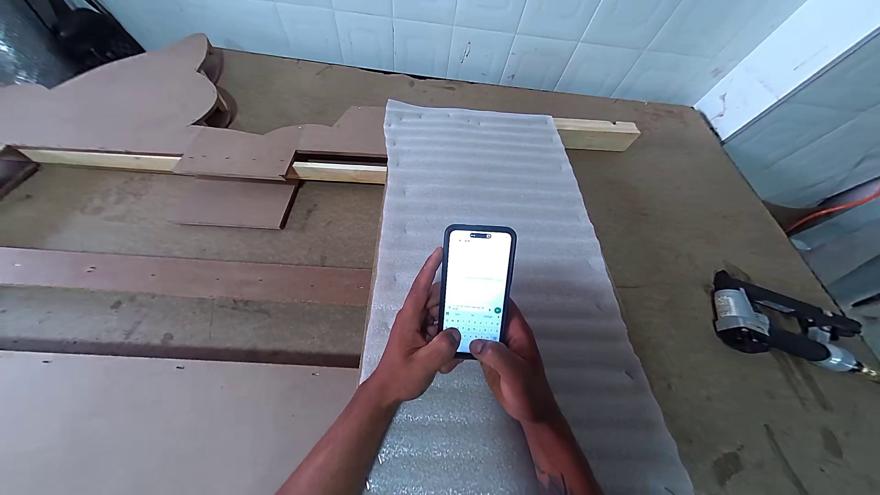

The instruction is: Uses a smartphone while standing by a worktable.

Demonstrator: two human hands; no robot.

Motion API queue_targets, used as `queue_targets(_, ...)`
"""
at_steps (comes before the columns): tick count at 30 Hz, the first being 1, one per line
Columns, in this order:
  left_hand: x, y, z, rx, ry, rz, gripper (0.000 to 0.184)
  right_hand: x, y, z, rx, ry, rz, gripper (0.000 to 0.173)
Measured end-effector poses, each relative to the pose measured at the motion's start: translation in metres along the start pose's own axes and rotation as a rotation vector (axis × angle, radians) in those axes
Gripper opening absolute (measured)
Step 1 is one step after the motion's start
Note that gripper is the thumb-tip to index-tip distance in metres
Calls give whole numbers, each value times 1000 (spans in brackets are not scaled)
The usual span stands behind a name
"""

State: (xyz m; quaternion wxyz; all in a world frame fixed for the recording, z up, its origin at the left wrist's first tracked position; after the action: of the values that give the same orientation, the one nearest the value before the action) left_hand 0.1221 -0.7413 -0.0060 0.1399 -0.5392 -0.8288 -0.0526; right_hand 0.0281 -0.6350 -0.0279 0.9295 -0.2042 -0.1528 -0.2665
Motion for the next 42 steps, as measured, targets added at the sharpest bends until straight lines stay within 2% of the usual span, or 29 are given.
queue_targets(9,0,-2,2,7,69,72,78,4,-1,3,-12,-84,52,52)
queue_targets(17,1,-1,-1,21,63,85,80,3,-2,1,-7,-34,0,45)
queue_targets(23,0,-1,2,1,60,41,82,7,-4,5,5,49,-3,52)
queue_targets(32,-1,-1,2,23,51,56,85,2,-3,2,-10,-43,13,47)
queue_targets(38,1,-1,2,35,72,83,85,3,-5,3,-30,-44,-24,40)
queue_targets(42,3,0,3,36,55,93,84,-3,-4,0,-18,0,-119,38)
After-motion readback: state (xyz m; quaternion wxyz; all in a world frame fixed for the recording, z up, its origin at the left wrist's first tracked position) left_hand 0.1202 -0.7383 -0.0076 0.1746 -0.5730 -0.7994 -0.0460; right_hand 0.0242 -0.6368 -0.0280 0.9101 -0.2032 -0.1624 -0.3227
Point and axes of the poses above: each hand's wrist, its own y-axis away from the middle knuckle, its own x-axis out of the palm, z = x × y, the point moved 7 cm from there along -y, towards the middle knuckle, and after that the axes turned 13 degrees about -x, right-handed, at the moved point
